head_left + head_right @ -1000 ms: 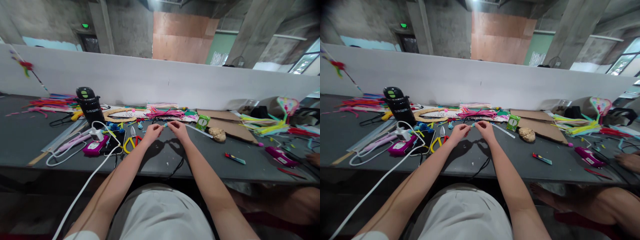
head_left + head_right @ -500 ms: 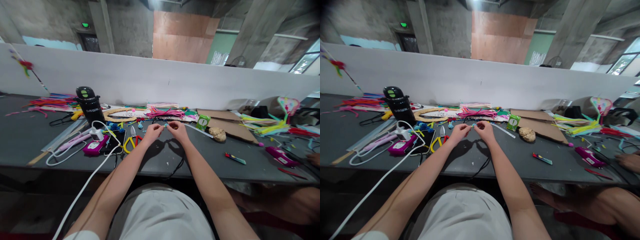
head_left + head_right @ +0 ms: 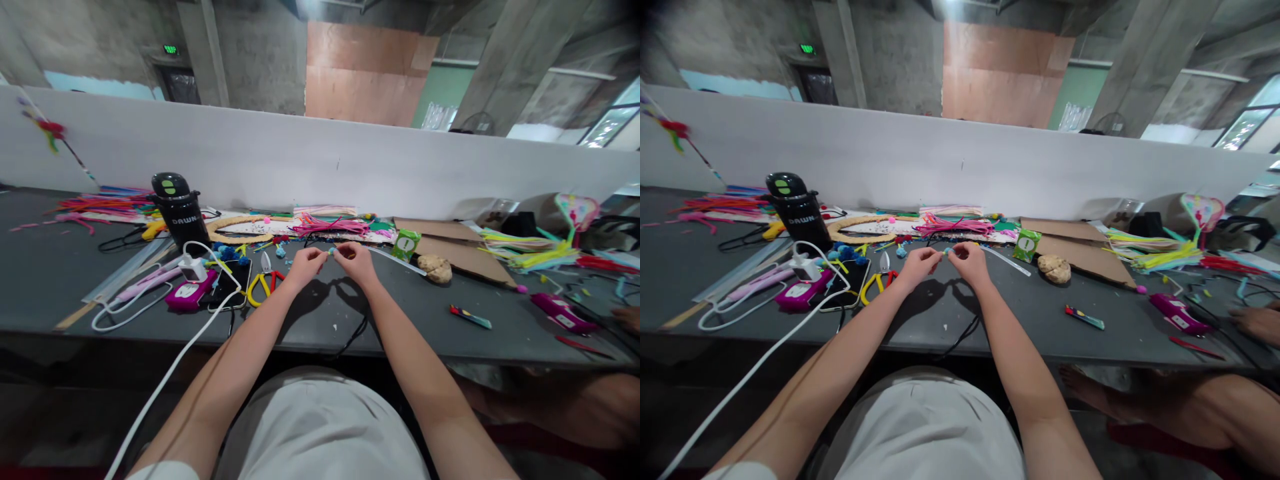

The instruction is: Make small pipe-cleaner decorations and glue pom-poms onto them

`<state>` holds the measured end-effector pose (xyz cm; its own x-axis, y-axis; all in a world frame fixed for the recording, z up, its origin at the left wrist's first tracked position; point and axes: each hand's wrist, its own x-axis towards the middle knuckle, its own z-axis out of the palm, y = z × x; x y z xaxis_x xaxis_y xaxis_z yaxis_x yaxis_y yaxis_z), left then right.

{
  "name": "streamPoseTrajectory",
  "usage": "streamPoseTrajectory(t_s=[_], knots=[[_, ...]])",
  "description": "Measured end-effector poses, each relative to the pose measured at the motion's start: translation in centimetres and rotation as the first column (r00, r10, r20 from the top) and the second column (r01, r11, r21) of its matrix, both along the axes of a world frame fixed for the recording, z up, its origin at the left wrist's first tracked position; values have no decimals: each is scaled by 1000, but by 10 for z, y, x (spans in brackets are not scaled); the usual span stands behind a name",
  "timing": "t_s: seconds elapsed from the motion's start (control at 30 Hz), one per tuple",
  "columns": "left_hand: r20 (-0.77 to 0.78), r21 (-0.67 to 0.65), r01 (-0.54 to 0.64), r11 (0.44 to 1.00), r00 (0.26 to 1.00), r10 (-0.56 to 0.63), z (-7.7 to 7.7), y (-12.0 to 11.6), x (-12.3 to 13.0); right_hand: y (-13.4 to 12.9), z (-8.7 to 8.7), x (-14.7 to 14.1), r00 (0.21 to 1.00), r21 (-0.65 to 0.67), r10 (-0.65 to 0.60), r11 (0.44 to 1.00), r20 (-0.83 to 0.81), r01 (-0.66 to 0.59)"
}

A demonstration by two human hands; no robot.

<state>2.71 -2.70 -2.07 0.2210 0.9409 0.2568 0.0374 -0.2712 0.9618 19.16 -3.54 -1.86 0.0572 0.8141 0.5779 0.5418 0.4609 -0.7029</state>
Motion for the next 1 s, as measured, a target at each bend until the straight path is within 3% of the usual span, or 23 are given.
streamPoseTrajectory(t_s=[0.27,0.37,0.5,0.63,0.8,1.0], knots=[[134,-75,-185,980,972,193,8,10,-20,5,-1,1,996,-53,7,998,-92,-12],[191,-109,-190,976,959,208,8,15,-27,9,-8,-3,999,-116,35,993,5,-35],[224,-149,-178,973,952,209,5,18,-28,11,-19,-13,960,-213,189,966,207,-144],[229,-172,-173,970,951,210,2,20,-27,20,-30,-22,919,-155,252,965,304,-213],[219,-165,-173,971,953,207,1,21,-26,34,-38,-33,861,-201,227,968,456,-148],[232,-156,-154,976,954,188,-1,21,-25,31,-39,-45,857,-234,194,968,478,-89]])
